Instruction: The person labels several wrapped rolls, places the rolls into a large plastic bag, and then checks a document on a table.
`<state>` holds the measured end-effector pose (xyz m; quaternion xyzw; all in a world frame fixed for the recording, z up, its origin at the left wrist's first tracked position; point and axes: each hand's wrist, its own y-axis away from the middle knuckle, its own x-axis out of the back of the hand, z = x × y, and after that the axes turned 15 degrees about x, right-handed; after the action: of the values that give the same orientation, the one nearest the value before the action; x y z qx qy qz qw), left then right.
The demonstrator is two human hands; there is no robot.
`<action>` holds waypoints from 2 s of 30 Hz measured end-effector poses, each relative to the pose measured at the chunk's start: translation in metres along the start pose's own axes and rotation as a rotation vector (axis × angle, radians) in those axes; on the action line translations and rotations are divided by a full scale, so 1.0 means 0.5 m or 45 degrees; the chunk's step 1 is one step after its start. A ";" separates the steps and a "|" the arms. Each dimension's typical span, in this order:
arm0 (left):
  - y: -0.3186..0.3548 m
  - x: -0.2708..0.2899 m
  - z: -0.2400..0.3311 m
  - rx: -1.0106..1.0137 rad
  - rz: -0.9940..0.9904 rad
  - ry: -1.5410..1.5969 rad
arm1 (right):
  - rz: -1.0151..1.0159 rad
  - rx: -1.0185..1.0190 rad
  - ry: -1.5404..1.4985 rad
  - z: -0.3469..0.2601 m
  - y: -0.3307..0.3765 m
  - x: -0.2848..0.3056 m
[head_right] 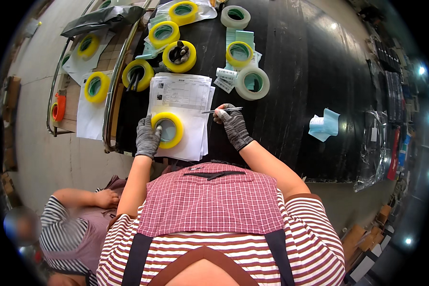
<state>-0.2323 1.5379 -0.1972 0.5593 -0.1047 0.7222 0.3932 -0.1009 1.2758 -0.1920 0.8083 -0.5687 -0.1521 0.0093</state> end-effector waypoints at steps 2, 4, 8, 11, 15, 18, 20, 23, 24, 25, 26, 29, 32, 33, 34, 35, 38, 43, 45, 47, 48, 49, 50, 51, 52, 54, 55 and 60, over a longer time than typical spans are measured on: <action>0.008 -0.008 -0.003 -0.028 0.044 -0.057 | -0.050 -0.058 0.024 0.024 -0.004 0.002; 0.017 -0.007 0.001 -0.028 0.029 -0.089 | -0.092 0.067 -0.011 0.050 0.001 -0.008; 0.016 -0.023 -0.005 -0.028 0.079 -0.087 | -0.178 0.228 0.218 0.066 0.007 -0.024; 0.014 -0.031 -0.009 -0.030 0.113 -0.114 | -0.210 0.286 0.521 0.068 0.009 -0.035; 0.014 -0.025 -0.003 -0.009 0.087 -0.147 | -0.256 0.346 0.741 0.066 0.015 -0.044; 0.015 -0.025 -0.001 -0.003 0.078 -0.152 | -0.283 0.362 0.867 0.065 0.013 -0.047; 0.014 -0.026 -0.003 -0.008 0.090 -0.144 | -0.311 0.408 0.988 0.059 0.010 -0.049; 0.012 -0.029 -0.007 -0.005 0.101 -0.133 | -0.340 0.394 1.169 0.053 0.008 -0.047; 0.011 -0.028 -0.009 0.000 0.097 -0.142 | -0.254 0.434 1.171 0.051 0.009 -0.047; 0.011 -0.027 -0.008 0.000 0.091 -0.153 | -0.170 0.525 1.086 0.056 0.006 -0.046; 0.011 -0.026 -0.010 -0.029 0.122 -0.163 | -0.086 0.614 0.999 0.069 0.000 -0.042; 0.011 -0.005 -0.003 -0.069 0.136 -0.156 | -0.009 0.747 1.253 0.077 -0.028 -0.043; 0.009 0.014 0.004 -0.041 0.074 -0.068 | 0.001 0.633 1.381 0.076 -0.047 -0.062; 0.005 0.000 -0.005 -0.055 0.101 -0.043 | 0.003 0.651 1.394 0.074 -0.046 -0.066; 0.004 -0.006 -0.008 -0.066 0.128 -0.017 | 0.001 0.672 1.406 0.061 -0.045 -0.075; 0.003 -0.010 -0.011 -0.063 0.129 -0.012 | -0.001 0.692 1.419 0.055 -0.046 -0.082; 0.002 -0.013 -0.012 -0.074 0.107 -0.013 | 0.075 0.697 1.402 0.066 -0.053 -0.079; 0.003 -0.017 -0.013 -0.047 0.084 0.016 | 0.060 0.489 1.381 0.059 -0.056 -0.081; 0.001 -0.016 -0.010 -0.046 0.074 0.020 | 0.056 0.628 1.364 0.067 -0.055 -0.078; 0.000 -0.017 -0.013 -0.040 0.057 0.020 | 0.061 0.657 1.380 0.060 -0.051 -0.085; 0.000 -0.018 -0.014 -0.039 0.059 0.021 | 0.072 0.617 1.407 0.056 -0.049 -0.089; 0.000 -0.018 -0.014 -0.042 0.061 0.022 | 0.086 0.576 1.434 0.050 -0.048 -0.093; 0.000 -0.018 -0.014 -0.044 0.063 0.023 | 0.084 0.566 1.435 0.055 -0.050 -0.089; 0.001 -0.017 -0.012 -0.042 0.059 0.023 | 0.081 0.556 1.436 0.064 -0.053 -0.084; 0.001 -0.015 -0.011 -0.038 0.056 0.023 | 0.077 0.547 1.437 0.064 -0.055 -0.085; 0.000 -0.014 -0.010 -0.041 0.060 0.019 | 0.067 0.584 1.419 0.061 -0.053 -0.083; 0.001 -0.016 -0.011 -0.046 0.068 0.015 | 0.060 0.602 1.410 0.059 -0.051 -0.084; -0.001 -0.022 -0.014 -0.059 0.080 0.020 | 0.092 0.645 1.441 0.063 -0.053 -0.086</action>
<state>-0.2363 1.5378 -0.2095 0.5408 -0.1360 0.7359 0.3840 -0.0980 1.3297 -0.2169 0.7209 -0.5210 0.4403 0.1223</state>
